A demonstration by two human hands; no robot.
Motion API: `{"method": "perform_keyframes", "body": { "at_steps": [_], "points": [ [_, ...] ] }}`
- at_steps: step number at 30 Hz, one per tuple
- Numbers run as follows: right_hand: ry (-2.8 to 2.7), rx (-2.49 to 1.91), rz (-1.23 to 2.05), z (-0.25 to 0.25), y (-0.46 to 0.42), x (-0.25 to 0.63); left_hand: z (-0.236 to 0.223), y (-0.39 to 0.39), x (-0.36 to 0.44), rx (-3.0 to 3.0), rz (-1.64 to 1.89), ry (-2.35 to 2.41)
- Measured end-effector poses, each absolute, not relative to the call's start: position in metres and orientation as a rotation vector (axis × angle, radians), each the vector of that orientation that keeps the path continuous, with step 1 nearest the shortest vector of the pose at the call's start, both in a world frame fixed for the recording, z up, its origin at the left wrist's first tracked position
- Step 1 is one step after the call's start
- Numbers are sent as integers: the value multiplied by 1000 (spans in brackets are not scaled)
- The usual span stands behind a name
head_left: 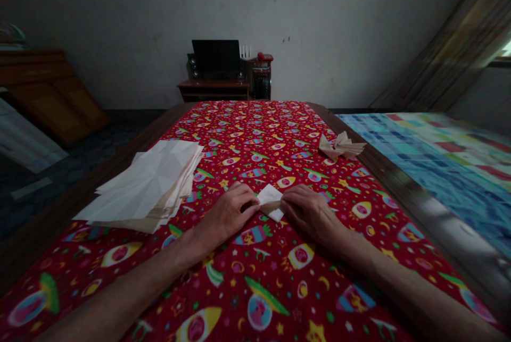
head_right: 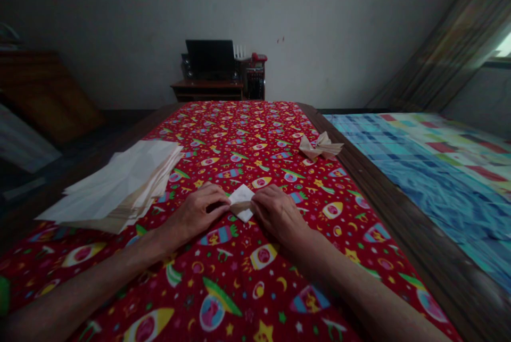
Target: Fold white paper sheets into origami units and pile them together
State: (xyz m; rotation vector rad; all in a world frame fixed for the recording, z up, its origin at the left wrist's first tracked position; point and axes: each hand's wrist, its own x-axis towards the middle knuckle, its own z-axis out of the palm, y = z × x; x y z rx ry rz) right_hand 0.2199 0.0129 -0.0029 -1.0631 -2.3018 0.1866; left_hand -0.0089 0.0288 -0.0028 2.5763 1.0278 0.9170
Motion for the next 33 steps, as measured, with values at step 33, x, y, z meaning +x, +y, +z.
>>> {"method": "perform_keyframes", "body": {
  "at_steps": [33],
  "points": [
    [-2290, -1212, 226, -4, 12, 220, -10, 42, -11, 2648, 850, 994]
  ]
}}
